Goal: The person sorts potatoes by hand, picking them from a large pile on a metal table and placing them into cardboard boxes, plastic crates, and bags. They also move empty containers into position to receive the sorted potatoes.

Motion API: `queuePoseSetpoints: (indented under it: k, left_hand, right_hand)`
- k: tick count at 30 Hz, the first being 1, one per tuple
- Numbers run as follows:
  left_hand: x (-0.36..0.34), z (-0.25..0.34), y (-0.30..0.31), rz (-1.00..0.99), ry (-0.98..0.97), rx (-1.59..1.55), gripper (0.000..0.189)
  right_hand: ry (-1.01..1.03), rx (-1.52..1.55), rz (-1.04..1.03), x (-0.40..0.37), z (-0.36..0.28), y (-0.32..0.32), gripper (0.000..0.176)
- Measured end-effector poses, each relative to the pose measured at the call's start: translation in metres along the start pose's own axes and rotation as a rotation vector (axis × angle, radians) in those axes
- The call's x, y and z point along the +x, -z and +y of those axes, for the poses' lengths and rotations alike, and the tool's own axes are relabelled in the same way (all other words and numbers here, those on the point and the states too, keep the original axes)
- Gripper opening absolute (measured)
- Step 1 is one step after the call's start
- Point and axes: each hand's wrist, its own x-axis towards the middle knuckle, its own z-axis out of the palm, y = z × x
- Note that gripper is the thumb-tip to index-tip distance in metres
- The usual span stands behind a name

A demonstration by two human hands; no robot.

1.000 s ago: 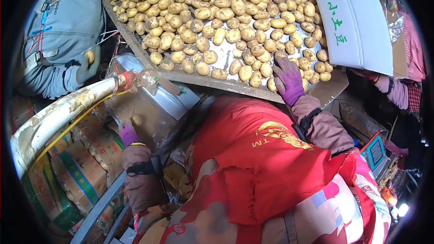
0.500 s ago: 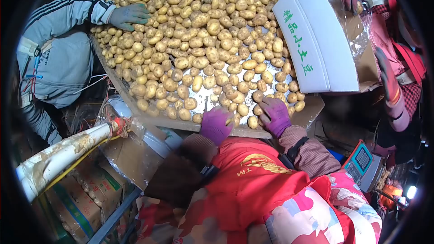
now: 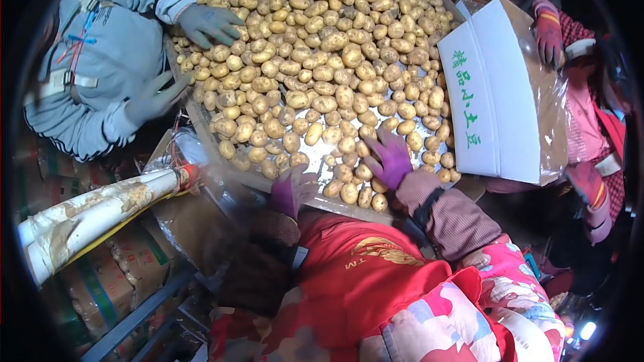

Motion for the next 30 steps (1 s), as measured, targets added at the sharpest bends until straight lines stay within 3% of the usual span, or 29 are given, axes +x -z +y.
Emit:
queuePoseSetpoints:
  k: [2,3,4,6,7,9,10,12,15,17,19,20,22,23,24,25,26,27,28,29,30]
  left_hand:
    - [0.018,-0.01,0.013,-0.053,0.082,-0.039,0.051]
    - [0.021,-0.01,0.015,-0.055,0.095,-0.031,0.052]
    - [0.022,-0.01,0.017,-0.052,0.1,-0.029,0.052]
    - [0.021,-0.012,0.02,-0.04,0.109,-0.022,0.053]
    - [0.021,-0.012,0.02,-0.035,0.116,-0.022,0.053]
    - [0.02,-0.014,0.021,-0.031,0.124,-0.021,0.054]
    - [0.02,-0.014,0.02,-0.035,0.125,-0.022,0.054]
    - [0.02,-0.015,0.02,-0.036,0.13,-0.02,0.055]
    - [0.022,-0.012,0.019,-0.04,0.15,-0.027,0.056]
    - [0.026,-0.007,0.016,-0.051,0.196,-0.016,0.057]
    - [0.029,-0.005,0.015,-0.1,0.234,-0.068,0.057]
    - [0.03,-0.003,0.013,-0.216,0.167,-0.222,0.059]
    - [0.023,-0.006,0.006,-0.449,0.075,-0.547,0.061]
    - [0.002,0.011,-0.016,-0.627,-0.107,-0.505,0.061]
    - [0.006,0.008,-0.029,-0.486,0.038,-0.678,0.051]
    - [0.008,0.008,-0.044,-0.322,0.156,-0.857,0.044]
    - [0.004,0.011,-0.05,-0.258,0.156,-0.865,0.041]
    - [0.008,0.002,-0.044,-0.314,0.233,-1.012,0.037]
    - [0.001,0.005,-0.042,-0.279,0.222,-0.975,0.038]
    - [-0.009,0.012,-0.042,-0.244,0.214,-0.936,0.039]
    - [-0.017,0.014,-0.039,-0.207,0.208,-0.899,0.04]
  right_hand:
    - [0.015,-0.018,-0.072,-0.009,0.009,0.019,0.035]
    - [-0.179,0.152,-0.276,0.009,0.016,0.033,0.028]
    - [-0.532,0.316,-0.365,0.033,0.007,0.057,0.032]
    - [-0.383,0.161,-0.124,0.09,0.041,0.051,0.036]
    - [-0.194,0.197,0.066,0.122,0.041,0.054,0.038]
    - [-0.106,0.135,-0.005,0.192,0.041,0.052,0.054]
    - [-0.083,-0.042,-0.03,0.222,0.042,0.037,0.055]
    - [-0.19,-0.216,-0.159,0.242,0.019,0.025,0.056]
    - [-0.235,-0.258,-0.228,0.227,-0.006,0.038,0.059]
    - [-0.316,0.122,-0.243,0.213,0.022,0.019,0.056]
    - [-0.234,0.283,-0.137,0.178,0.023,0.015,0.051]
    - [-0.104,0.247,-0.015,0.153,0.012,0.02,0.047]
    - [-0.192,0.684,-0.302,0.126,-0.038,0.045,0.041]
    - [-0.034,0.617,-0.477,0.126,-0.048,0.053,0.041]
    - [0.129,0.548,-0.638,0.13,-0.052,0.055,0.041]
    - [0.273,0.515,-0.511,0.147,-0.05,0.043,0.043]
    - [0.358,0.39,-0.377,0.176,-0.043,0.041,0.042]
    - [0.193,0.415,-0.254,0.212,-0.032,0.039,0.041]
    - [0.199,0.221,-0.061,0.24,-0.026,0.046,0.044]
    - [0.034,0.208,0.044,0.256,-0.012,0.035,0.044]
    - [-0.002,0.016,-0.06,0.277,0.025,0.007,0.055]
